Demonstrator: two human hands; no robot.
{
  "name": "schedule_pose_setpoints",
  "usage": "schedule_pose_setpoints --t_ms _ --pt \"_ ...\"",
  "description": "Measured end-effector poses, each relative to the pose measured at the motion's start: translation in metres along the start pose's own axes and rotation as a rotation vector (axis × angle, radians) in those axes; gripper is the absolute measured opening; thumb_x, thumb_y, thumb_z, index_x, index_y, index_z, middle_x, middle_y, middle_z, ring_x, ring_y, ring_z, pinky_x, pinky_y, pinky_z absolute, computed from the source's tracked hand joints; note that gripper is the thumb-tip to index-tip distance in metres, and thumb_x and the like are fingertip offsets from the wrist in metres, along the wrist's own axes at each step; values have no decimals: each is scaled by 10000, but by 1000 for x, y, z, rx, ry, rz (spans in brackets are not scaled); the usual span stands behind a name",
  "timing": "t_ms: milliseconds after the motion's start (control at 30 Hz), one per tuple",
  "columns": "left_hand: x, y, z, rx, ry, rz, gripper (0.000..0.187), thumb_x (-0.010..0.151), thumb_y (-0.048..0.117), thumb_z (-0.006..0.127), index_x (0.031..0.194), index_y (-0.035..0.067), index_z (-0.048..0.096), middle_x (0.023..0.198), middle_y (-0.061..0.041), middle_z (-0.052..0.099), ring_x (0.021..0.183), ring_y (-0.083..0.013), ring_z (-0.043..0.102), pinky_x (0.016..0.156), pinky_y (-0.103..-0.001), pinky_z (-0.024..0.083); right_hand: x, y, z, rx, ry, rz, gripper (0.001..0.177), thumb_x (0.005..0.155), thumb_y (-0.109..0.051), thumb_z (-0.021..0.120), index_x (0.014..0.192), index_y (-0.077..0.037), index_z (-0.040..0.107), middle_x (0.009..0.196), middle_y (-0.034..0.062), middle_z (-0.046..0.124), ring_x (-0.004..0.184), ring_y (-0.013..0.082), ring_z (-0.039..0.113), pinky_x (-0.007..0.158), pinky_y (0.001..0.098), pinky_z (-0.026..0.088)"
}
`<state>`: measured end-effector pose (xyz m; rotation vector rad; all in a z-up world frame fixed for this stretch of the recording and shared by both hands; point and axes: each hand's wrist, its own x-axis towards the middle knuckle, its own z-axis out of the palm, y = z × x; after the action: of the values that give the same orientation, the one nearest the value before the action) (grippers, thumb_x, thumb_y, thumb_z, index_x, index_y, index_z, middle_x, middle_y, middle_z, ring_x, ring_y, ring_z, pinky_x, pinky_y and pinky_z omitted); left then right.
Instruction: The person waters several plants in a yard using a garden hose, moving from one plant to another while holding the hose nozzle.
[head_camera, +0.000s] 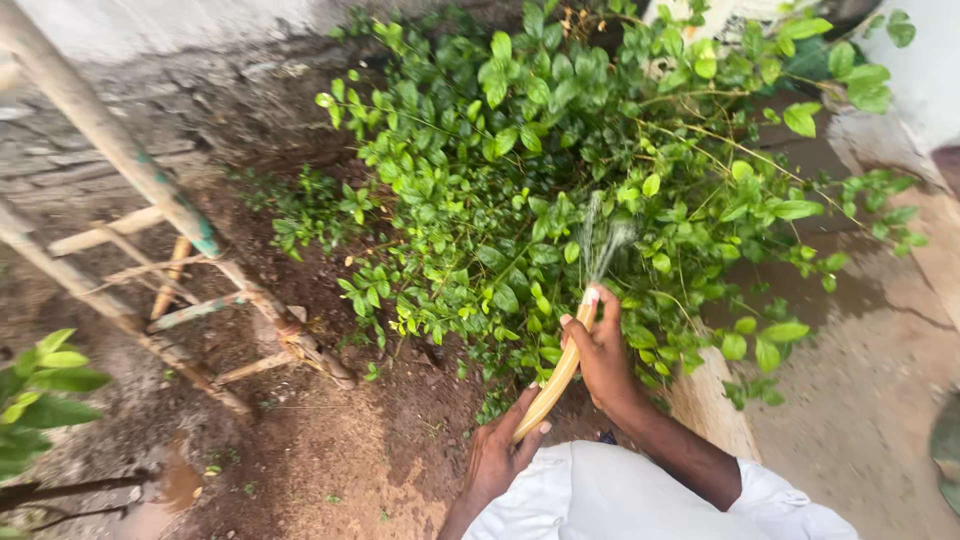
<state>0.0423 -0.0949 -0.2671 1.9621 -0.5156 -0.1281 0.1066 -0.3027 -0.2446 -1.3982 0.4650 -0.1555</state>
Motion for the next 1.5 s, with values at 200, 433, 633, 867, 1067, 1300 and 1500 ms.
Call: schedule_pose_setpoints --t_ms 200,433,633,867,1067,1300,1500 --pt "13 20 18 214 66 -30 624 920 313 758 1485 189 526 908 -129 775 565 -254 734 518 -413 570 12 -34 0 140 -167 -179 576 965 -60 547 1474 -181 307 818 61 546 632 121 547 510 262 461" --pt "24 42 44 374 163 162 604 941 320 734 1493 193 524 996 -162 781 639 -241 759 492 -403 593 21 -56 -36 169 -271 -268 620 960 -42 624 1484 -154 311 843 11 513 647 97 525 517 256 441" --pt "31 44 79 479 46 -76 640 927 425 714 1502 269 480 856 -91 789 571 -229 764 494 -421 586 28 -54 -70 301 -301 -317 608 986 -76 598 1496 -139 274 772 13 534 608 89 517 507 247 436" --pt "24 39 103 541 69 -112 688 896 428 765 1507 309 472 810 -114 777 591 -264 771 531 -423 605 37 -52 -103 381 -288 -211 588 971 -79 608 1464 -143 295 740 24 556 571 107 532 479 251 448" --pt "9 -2 124 619 128 -75 678 831 410 786 1452 311 533 905 -127 819 685 -272 815 596 -408 650 28 -43 -120 439 -317 -236 636 972 -57 618 1500 -164 278 867 25 550 656 107 548 530 262 482" --pt "26 19 120 498 12 -61 686 878 409 773 1501 269 522 835 -161 791 574 -310 772 541 -438 606 35 -26 -117 286 -191 -131 614 961 -109 627 1475 -187 300 782 25 550 629 122 548 504 266 468" --pt "30 81 95 358 96 -110 657 938 327 713 1533 230 453 797 -177 753 601 -335 736 533 -457 559 41 -26 -80 256 -233 -109 591 969 -143 660 1465 -191 343 760 22 552 626 120 544 512 261 451"
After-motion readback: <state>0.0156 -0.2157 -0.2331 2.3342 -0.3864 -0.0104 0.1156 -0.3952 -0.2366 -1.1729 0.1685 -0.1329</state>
